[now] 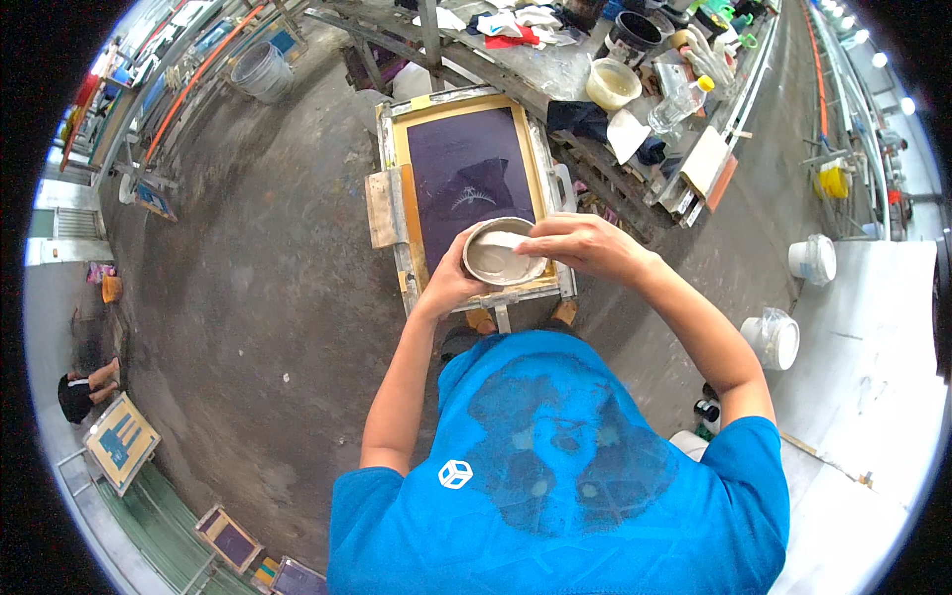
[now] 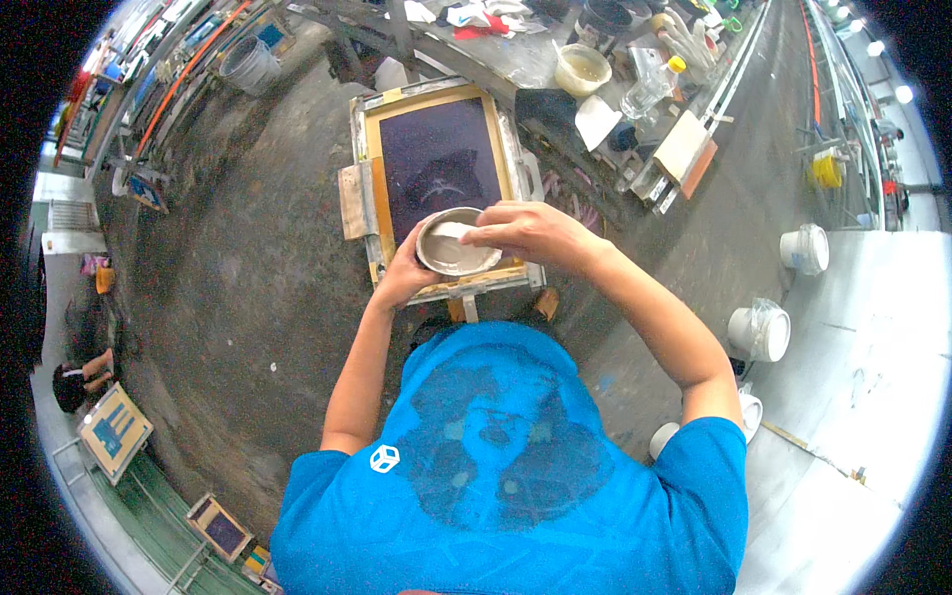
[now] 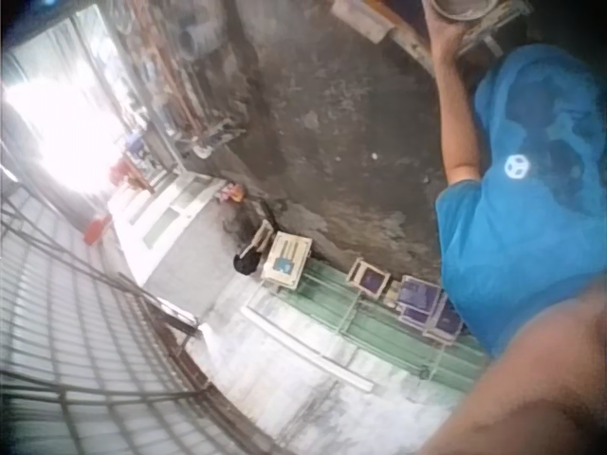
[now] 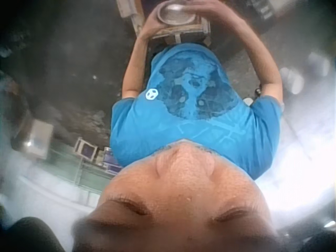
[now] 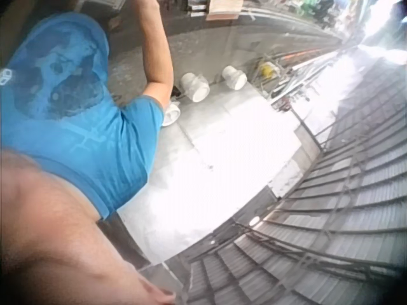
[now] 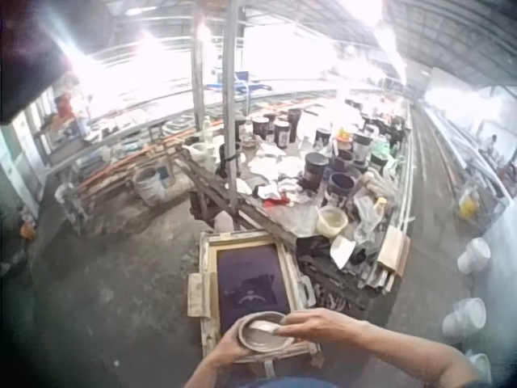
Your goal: The person mixes a beige paste in a small container, then pours it onto a screen printing frame. They use a squeegee to pull the paste across the screen, repeatedly wiping the squeegee and reapplying paste to maintain coverage.
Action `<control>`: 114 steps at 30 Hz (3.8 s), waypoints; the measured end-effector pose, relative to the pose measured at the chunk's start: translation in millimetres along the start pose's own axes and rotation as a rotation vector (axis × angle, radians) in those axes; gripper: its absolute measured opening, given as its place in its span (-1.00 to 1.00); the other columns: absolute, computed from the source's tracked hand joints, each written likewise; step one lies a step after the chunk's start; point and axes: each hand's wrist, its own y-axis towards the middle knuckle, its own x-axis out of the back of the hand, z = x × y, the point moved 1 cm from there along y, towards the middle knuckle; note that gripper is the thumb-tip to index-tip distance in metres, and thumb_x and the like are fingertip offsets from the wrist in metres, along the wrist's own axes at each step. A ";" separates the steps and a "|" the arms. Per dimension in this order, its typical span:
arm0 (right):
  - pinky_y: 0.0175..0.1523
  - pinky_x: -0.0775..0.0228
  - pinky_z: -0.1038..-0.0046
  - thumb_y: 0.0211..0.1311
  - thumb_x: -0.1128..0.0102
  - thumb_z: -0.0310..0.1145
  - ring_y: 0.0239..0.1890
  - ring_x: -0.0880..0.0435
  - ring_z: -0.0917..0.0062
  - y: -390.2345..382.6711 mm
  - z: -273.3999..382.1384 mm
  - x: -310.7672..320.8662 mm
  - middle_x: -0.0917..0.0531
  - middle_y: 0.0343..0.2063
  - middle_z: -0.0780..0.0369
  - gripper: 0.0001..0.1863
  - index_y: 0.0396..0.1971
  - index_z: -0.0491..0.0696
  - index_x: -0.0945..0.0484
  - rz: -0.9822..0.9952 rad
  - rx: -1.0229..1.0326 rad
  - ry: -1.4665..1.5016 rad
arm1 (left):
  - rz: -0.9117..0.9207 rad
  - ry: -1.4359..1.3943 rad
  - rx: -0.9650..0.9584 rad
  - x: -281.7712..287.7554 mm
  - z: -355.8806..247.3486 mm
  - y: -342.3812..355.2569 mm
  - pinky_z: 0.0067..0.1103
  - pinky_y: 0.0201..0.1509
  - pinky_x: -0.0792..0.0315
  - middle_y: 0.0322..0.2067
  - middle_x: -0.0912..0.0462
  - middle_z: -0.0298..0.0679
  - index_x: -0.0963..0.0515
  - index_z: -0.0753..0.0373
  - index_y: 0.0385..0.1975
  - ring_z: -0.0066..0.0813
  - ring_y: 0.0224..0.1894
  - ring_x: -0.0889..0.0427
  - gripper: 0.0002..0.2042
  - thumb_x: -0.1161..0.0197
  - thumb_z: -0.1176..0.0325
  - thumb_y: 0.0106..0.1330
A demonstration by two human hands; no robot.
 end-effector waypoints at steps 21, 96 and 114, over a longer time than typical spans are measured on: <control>-0.05 -0.57 0.26 0.30 -0.22 -0.36 -0.16 -0.74 0.18 -15.7 -49.0 -75.6 -0.73 -0.23 0.04 -0.79 -0.14 -0.07 -0.69 -0.366 -0.328 0.249 | -0.127 -0.065 0.169 -13.1 42.3 -5.1 -0.37 0.41 -0.36 0.21 -0.51 -0.25 -0.30 0.21 0.33 -0.35 0.28 -0.48 -0.07 -0.54 0.62 -0.20; -0.07 -0.56 0.19 0.26 -0.20 -0.28 -0.25 -0.74 0.13 -33.7 -75.3 -68.9 -0.74 -0.34 0.04 -0.77 -0.23 -0.05 -0.76 -0.315 -0.384 0.224 | -0.239 0.851 -0.146 -22.5 39.2 1.2 -0.31 0.35 -0.40 0.26 -0.36 -0.09 -0.35 0.17 0.31 -0.08 0.30 -0.42 -0.10 -0.56 0.58 -0.20; -0.12 -0.58 0.19 0.21 -0.20 -0.29 -0.28 -0.74 0.15 -106.8 -105.5 -111.1 -0.75 -0.33 0.08 -0.78 -0.25 -0.02 -0.74 -0.530 -0.531 0.099 | -0.140 1.334 0.093 -16.8 -21.5 2.8 -0.21 0.26 -0.48 0.27 -0.31 -0.08 -0.41 -0.07 0.29 0.07 0.26 -0.45 -0.16 -0.53 0.54 -0.12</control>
